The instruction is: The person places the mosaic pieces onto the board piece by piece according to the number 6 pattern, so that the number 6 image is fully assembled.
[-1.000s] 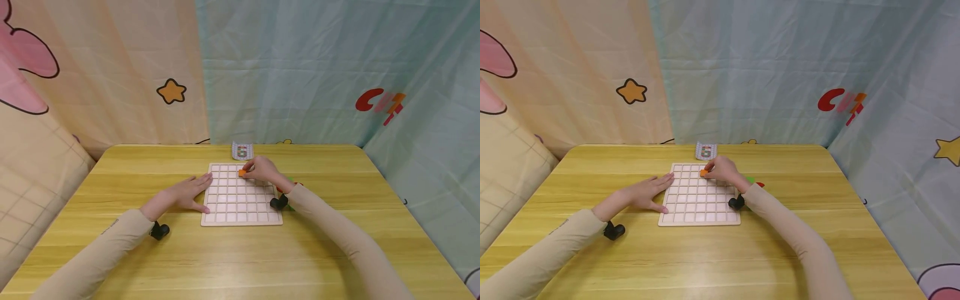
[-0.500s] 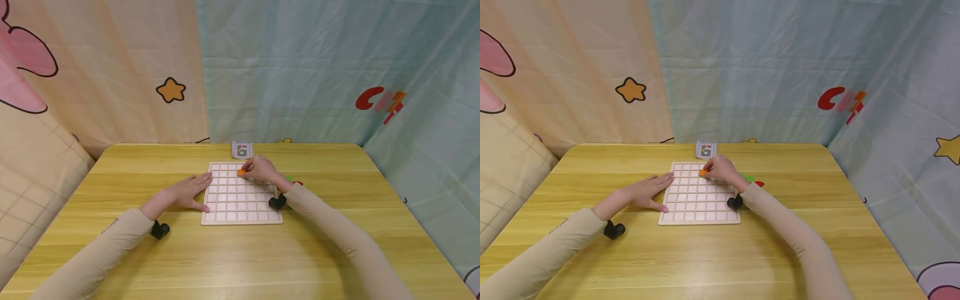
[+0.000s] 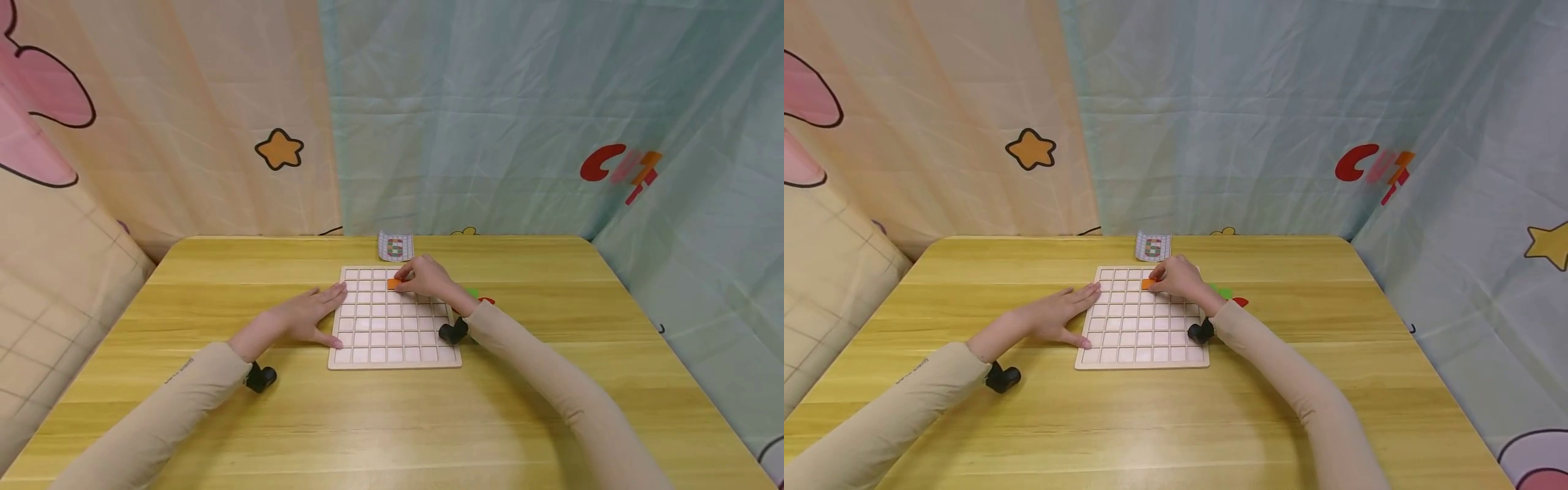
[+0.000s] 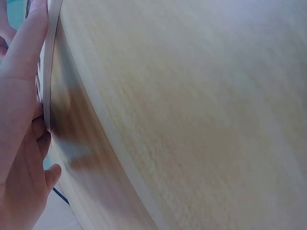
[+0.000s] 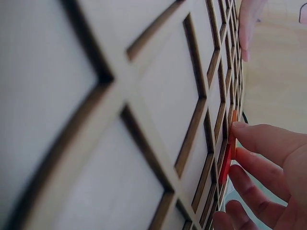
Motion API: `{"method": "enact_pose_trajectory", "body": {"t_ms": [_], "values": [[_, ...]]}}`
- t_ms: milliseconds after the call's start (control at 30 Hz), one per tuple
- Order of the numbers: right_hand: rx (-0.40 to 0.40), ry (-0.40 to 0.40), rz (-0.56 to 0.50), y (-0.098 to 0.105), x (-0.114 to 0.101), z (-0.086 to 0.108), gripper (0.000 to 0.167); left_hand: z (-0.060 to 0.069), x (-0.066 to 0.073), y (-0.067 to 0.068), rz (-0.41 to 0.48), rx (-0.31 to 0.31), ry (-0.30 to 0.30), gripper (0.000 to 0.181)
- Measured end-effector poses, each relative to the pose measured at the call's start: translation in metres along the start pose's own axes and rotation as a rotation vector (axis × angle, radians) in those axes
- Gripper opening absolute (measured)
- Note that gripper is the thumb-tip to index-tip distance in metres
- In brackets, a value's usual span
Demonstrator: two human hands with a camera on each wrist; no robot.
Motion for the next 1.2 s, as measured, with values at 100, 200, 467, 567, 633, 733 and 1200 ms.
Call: {"method": "enact_pose_trajectory", "body": {"t_ms": [100,200,467,567,633,733,1200], "values": [[-0.004,-0.005,-0.018,0.000,-0.001,0.001,0.027,-0.001,0.000,0.000,0.000,0.015,-0.008,0.109],[-0.012,-0.005,-0.027,0.000,-0.001,0.002,0.028,-0.001,0.000,-0.001,0.004,0.012,-0.009,0.109],[-0.015,-0.004,0.000,0.001,0.001,0.003,0.030,-0.003,0.001,0.000,-0.004,0.005,-0.008,0.109],[-0.005,0.004,-0.013,0.001,0.002,0.002,0.030,-0.001,0.002,0.001,-0.007,0.002,-0.008,0.108],[0.005,0.009,-0.028,0.001,0.002,0.002,0.028,-0.001,0.001,0.000,-0.015,-0.004,-0.004,0.108],[0.022,0.014,-0.037,0.004,0.001,0.004,0.025,0.000,0.001,0.001,-0.019,-0.004,-0.001,0.108],[0.105,0.047,-0.069,0.023,-0.002,0.019,0.023,0.001,0.003,0.002,-0.008,-0.002,-0.005,0.107]]}}
Point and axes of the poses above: each hand's wrist, its own z-axis away from the middle knuckle, its own y-axis out of the back of the hand, x = y × z, the point moved 6 cm from there along -z, towards the middle knuckle, and after that the axes turned 14 degrees about -z, right-handed, at the moved point
